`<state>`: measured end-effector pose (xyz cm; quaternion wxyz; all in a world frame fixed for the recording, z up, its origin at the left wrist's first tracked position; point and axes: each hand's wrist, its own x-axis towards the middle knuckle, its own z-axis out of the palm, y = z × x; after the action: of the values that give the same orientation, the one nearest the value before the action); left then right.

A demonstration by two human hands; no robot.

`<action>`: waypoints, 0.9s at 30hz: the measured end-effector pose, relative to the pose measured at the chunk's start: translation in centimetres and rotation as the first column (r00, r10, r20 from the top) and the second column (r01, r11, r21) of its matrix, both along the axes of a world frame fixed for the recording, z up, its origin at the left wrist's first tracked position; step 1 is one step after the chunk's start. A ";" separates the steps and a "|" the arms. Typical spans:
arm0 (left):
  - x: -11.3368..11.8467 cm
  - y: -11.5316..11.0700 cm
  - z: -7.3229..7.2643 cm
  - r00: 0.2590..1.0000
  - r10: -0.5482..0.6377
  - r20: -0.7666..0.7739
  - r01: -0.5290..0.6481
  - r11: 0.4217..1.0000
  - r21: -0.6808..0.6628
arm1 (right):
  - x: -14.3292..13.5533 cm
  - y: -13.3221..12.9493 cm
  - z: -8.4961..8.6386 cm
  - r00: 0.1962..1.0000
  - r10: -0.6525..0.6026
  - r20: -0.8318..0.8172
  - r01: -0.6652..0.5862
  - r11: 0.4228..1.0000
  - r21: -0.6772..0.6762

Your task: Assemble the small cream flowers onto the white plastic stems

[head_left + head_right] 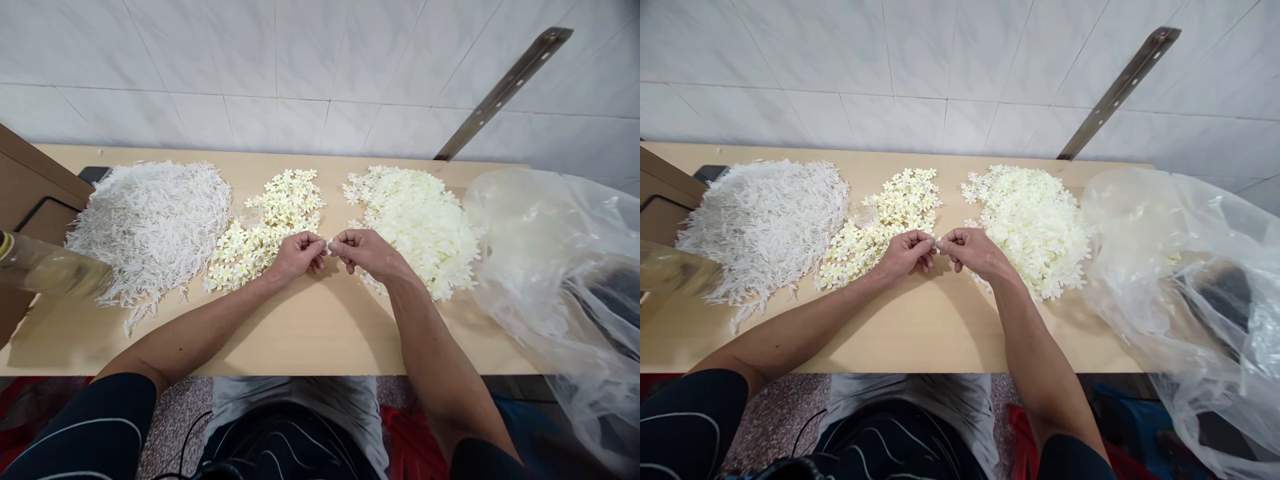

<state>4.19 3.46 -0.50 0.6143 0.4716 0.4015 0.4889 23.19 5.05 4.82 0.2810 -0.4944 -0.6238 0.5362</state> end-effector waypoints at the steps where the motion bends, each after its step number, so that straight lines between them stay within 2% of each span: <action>1: 0.0 0.0 0.1 1.000 0.002 -0.007 -0.002 1.000 0.005 | 0.0 0.0 -0.1 1.000 0.015 -0.002 -0.015 1.000 -0.005; 7: 0.0 -0.3 0.3 1.000 0.028 0.000 -0.028 0.999 0.025 | -0.3 -0.2 -0.3 0.998 0.058 -0.024 -0.058 0.998 -0.024; 11: 0.2 -0.2 0.2 0.995 0.093 0.031 -0.093 0.996 0.011 | -0.6 -0.2 -0.3 0.997 -0.018 -0.081 0.020 0.999 0.025; 14: 0.2 -0.2 0.3 0.996 0.081 0.036 -0.080 0.997 -0.020 | -0.8 -0.2 -0.4 0.991 -0.072 -0.114 0.076 0.997 0.034; 19: 0.1 -0.3 0.4 0.996 -0.012 0.087 0.020 0.995 -0.097 | -0.7 -0.2 -0.3 0.996 0.022 -0.082 -0.019 0.999 0.030; 23: 0.1 -0.1 0.2 0.993 0.012 0.121 0.000 0.995 -0.097 | -0.6 -0.3 -0.3 0.997 0.067 -0.034 -0.066 0.997 0.037; 27: 0.1 -0.1 0.4 0.997 0.039 0.060 -0.036 0.998 -0.053 | -0.5 -0.2 -0.5 0.998 0.067 0.009 -0.067 0.997 0.025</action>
<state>4.26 3.33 -0.15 0.6287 0.4330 0.4041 0.5040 22.66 4.81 4.30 0.2666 -0.4717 -0.6479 0.5354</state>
